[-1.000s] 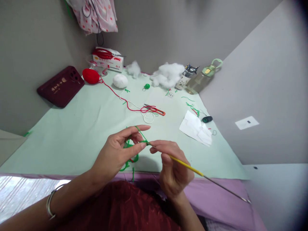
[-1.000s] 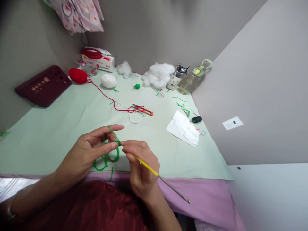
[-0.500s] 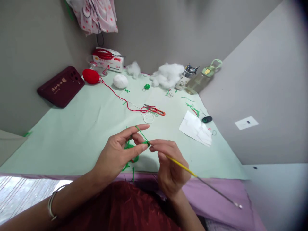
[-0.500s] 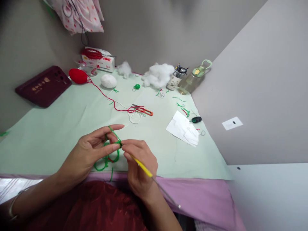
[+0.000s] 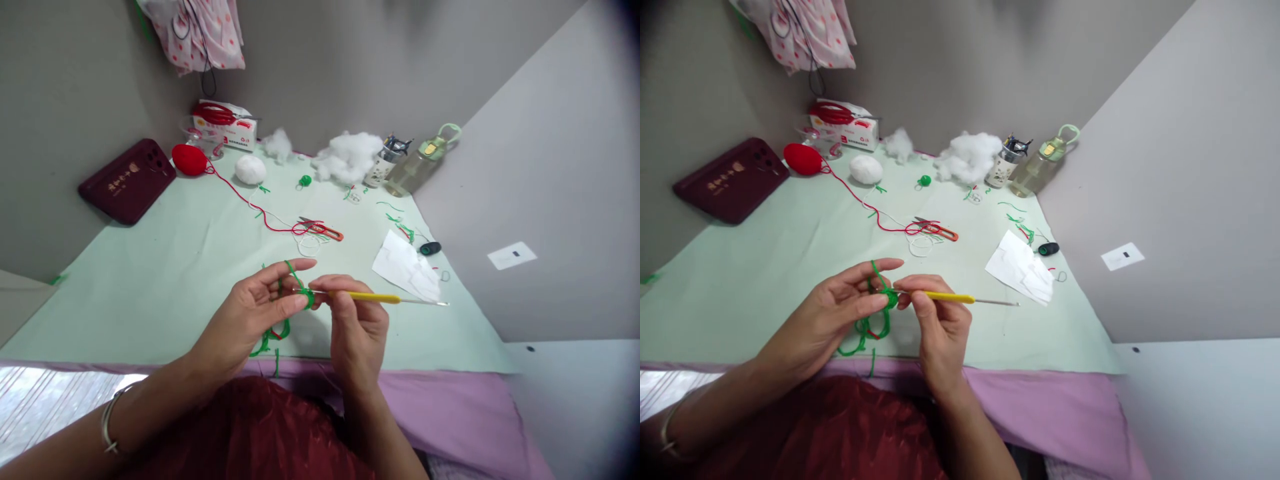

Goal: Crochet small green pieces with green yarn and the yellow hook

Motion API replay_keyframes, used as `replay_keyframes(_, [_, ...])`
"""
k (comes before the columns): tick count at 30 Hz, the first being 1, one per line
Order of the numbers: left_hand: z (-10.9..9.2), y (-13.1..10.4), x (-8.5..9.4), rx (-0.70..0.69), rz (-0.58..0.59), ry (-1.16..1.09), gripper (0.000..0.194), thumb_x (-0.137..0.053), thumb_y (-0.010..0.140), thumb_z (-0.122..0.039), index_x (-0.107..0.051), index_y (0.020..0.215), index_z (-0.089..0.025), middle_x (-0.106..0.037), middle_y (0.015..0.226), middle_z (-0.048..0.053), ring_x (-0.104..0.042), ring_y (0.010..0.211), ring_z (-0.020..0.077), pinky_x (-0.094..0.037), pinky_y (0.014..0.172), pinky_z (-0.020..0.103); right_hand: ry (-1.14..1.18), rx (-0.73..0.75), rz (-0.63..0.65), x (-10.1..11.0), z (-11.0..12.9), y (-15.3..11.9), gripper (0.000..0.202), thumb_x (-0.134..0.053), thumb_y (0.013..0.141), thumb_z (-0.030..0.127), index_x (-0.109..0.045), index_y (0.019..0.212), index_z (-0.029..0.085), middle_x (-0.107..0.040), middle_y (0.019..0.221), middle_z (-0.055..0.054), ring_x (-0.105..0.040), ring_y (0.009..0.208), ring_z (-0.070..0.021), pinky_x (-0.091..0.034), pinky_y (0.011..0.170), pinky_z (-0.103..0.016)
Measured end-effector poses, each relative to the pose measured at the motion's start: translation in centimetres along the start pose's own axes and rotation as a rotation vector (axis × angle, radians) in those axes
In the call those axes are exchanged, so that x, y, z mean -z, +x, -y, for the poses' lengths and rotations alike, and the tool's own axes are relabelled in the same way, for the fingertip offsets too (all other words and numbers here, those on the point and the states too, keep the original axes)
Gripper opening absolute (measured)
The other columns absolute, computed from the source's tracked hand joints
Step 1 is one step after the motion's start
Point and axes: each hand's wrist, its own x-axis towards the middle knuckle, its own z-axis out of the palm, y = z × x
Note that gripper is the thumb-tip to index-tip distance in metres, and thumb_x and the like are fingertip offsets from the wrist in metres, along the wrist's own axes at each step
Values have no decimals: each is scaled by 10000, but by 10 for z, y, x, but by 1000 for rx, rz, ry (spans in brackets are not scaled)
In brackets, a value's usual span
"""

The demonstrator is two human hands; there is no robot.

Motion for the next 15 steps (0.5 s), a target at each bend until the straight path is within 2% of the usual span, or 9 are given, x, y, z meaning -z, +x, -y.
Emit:
replay_keyframes(2, [1,0,1,-16,-5,20,377,-851,843,-276,-793,1212,-323,-637,870,-10,-566,806,111,-464,686,192,-41,12,-12,1,0,-3,178,-611,1015,230,-785,981,241,-756,922,-35,-673,718,-137,-559,690,-319])
replay_keyframes(6, [0,1,3,-42,-38,43,365,-855,832,-250,-810,1190,-311,-622,826,-21,-545,786,97,-464,744,187,-203,157,-46,3,6,-6,190,-613,1007,194,-794,985,247,-752,873,-23,-669,735,-138,-561,688,-304])
replay_keyframes(8, [0,2,3,-53,-45,38,336,-851,833,-243,-822,1163,-303,-619,829,-22,-544,791,91,-464,766,181,-152,134,-47,4,8,-4,196,-602,1015,200,-788,972,245,-747,866,-18,-666,710,-128,-562,668,-290])
replay_keyframes(11, [1,1,1,-26,-6,30,362,-839,849,-259,-804,1203,-328,-615,868,-21,-540,778,91,-456,699,181,-15,40,-40,3,8,0,192,-598,1023,238,-773,945,234,-734,847,-13,-664,669,-119,-568,634,-273])
replay_keyframes(15, [5,0,-2,16,28,21,437,-855,839,-282,-771,1261,-358,-622,893,-18,-555,772,100,-414,592,179,-170,123,-4,-1,3,-1,173,-616,1008,194,-778,978,246,-754,893,-25,-706,810,-151,-591,705,-286])
